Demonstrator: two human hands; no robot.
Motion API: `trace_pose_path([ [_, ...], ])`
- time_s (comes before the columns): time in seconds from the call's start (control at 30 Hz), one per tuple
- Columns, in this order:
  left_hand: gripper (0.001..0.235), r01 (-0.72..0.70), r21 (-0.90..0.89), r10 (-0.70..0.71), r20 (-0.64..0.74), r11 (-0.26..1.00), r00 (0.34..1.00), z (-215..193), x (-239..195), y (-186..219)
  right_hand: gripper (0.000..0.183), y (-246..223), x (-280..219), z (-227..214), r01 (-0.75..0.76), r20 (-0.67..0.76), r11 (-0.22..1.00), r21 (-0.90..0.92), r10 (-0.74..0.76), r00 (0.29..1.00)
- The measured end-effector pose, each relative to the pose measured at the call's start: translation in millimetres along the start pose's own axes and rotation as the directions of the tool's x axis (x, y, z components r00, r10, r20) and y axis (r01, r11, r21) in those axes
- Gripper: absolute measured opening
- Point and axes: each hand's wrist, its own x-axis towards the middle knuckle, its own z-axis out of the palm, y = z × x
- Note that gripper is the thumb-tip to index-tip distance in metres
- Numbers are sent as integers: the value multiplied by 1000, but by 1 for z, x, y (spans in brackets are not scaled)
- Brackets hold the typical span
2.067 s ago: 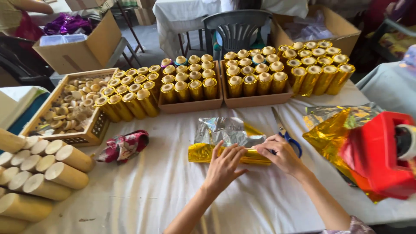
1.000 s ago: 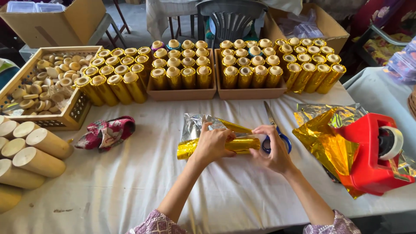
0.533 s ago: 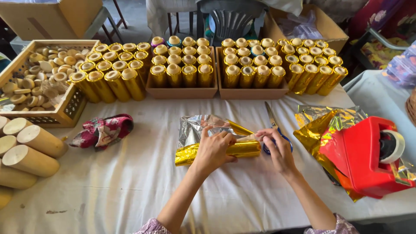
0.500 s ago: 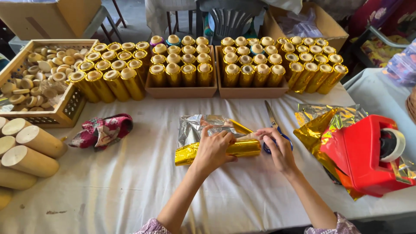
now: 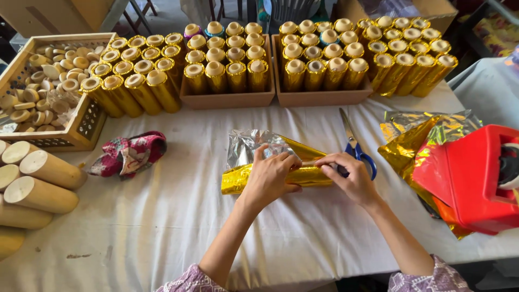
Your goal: The recorder is wrapping cylindrical wooden blocks or candles in decorative gold foil.
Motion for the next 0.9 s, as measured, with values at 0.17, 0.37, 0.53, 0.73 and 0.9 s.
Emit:
trace_pose_path([
  [0.17, 62, 9, -8, -9, 1, 1000, 1000, 3, -1, -4, 20, 0, 6, 3, 83, -40, 994, -64, -86, 995],
  [0.37, 67, -160, 81, 172, -183, 984, 968, 2, -1, 10, 20, 2, 7, 4, 53, -30, 999, 5, -53, 998],
  [0.53, 60, -182, 141, 199, -116, 973, 973, 13, -1, 5, 23, 7, 9, 3, 19, -29, 1000, 17, -18, 999],
  [0.73, 55, -89, 53, 92, -47, 995, 995, 9, -2, -2, 29, 10, 7, 4, -80, -7, 994, -81, 79, 997],
  [0.9, 48, -71, -37, 70, -20, 997, 997, -6, 2, 0, 37, 4, 8, 2, -54, 24, 998, -11, 54, 998],
])
